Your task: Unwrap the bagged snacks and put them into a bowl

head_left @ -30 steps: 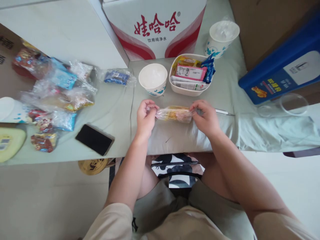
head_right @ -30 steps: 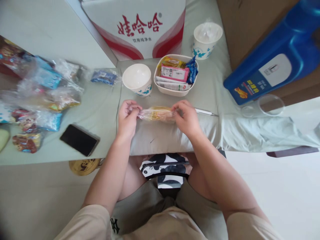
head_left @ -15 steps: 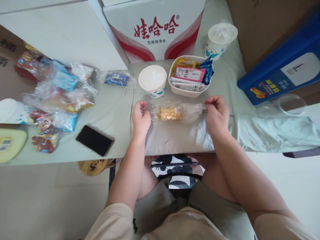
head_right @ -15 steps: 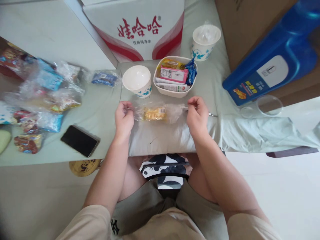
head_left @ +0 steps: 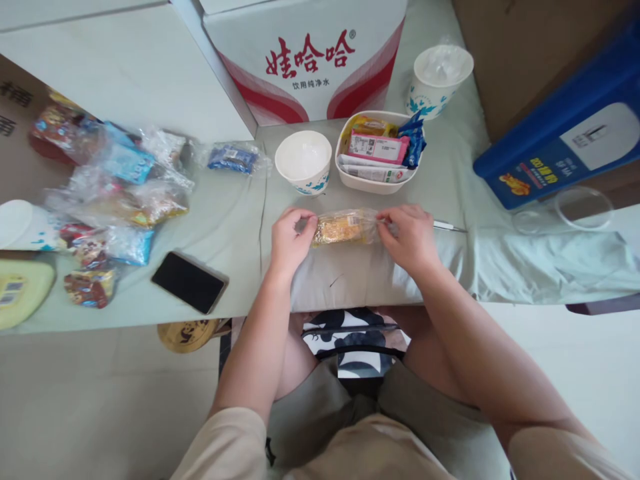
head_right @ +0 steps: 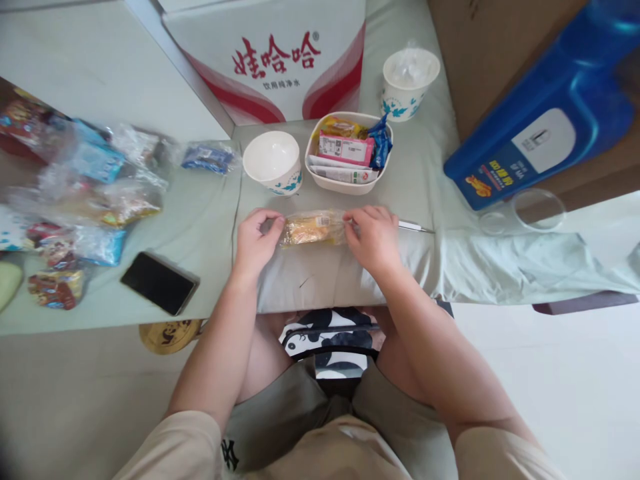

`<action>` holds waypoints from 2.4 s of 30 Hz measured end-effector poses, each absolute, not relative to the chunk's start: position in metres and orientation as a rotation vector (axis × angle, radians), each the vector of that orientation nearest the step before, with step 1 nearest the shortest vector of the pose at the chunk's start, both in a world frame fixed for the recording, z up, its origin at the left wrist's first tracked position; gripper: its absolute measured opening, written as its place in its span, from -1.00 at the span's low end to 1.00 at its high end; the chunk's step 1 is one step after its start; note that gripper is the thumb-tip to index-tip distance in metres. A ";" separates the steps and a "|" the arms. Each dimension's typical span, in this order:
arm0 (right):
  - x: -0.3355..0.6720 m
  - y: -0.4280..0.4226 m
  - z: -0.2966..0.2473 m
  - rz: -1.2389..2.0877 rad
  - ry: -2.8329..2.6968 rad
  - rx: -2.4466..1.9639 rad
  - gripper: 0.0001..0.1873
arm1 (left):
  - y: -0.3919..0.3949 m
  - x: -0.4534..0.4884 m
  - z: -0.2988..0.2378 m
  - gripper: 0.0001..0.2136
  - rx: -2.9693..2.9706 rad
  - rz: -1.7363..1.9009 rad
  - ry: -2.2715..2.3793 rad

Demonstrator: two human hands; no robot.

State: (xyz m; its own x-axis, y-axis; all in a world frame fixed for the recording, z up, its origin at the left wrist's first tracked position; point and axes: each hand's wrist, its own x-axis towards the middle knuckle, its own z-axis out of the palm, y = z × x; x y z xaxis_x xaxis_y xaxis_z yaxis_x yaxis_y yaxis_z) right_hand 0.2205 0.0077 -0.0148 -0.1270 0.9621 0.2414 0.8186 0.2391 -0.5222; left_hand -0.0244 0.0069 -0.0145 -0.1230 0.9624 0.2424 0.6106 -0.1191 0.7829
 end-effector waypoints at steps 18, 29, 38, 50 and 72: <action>0.221 0.007 -0.008 0.567 -1.903 -1.406 -0.80 | 0.007 -0.023 -0.012 -0.90 1.653 1.140 1.628; 0.219 0.004 -0.003 0.502 -1.833 -1.366 -0.94 | -0.001 -0.020 -0.001 -0.92 1.676 1.287 1.724; 0.220 0.001 0.006 0.557 -1.895 -1.314 -0.79 | -0.008 -0.021 0.001 -0.85 1.615 1.088 1.397; 0.219 0.002 -0.003 0.576 -2.013 -1.334 -0.73 | -0.002 -0.040 0.004 -0.72 1.381 0.648 1.122; 0.199 -0.011 -0.005 0.341 -2.262 -1.312 -0.63 | -0.002 -0.027 -0.018 -0.35 1.536 0.919 1.360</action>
State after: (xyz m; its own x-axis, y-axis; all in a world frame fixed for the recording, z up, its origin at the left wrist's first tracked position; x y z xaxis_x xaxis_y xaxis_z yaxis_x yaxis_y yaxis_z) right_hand 0.1987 -0.0108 -0.0054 -0.4112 0.8629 0.2937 0.7379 0.5043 -0.4485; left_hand -0.0266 -0.0018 -0.0176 0.1329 0.9910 -0.0173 0.3534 -0.0310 0.9350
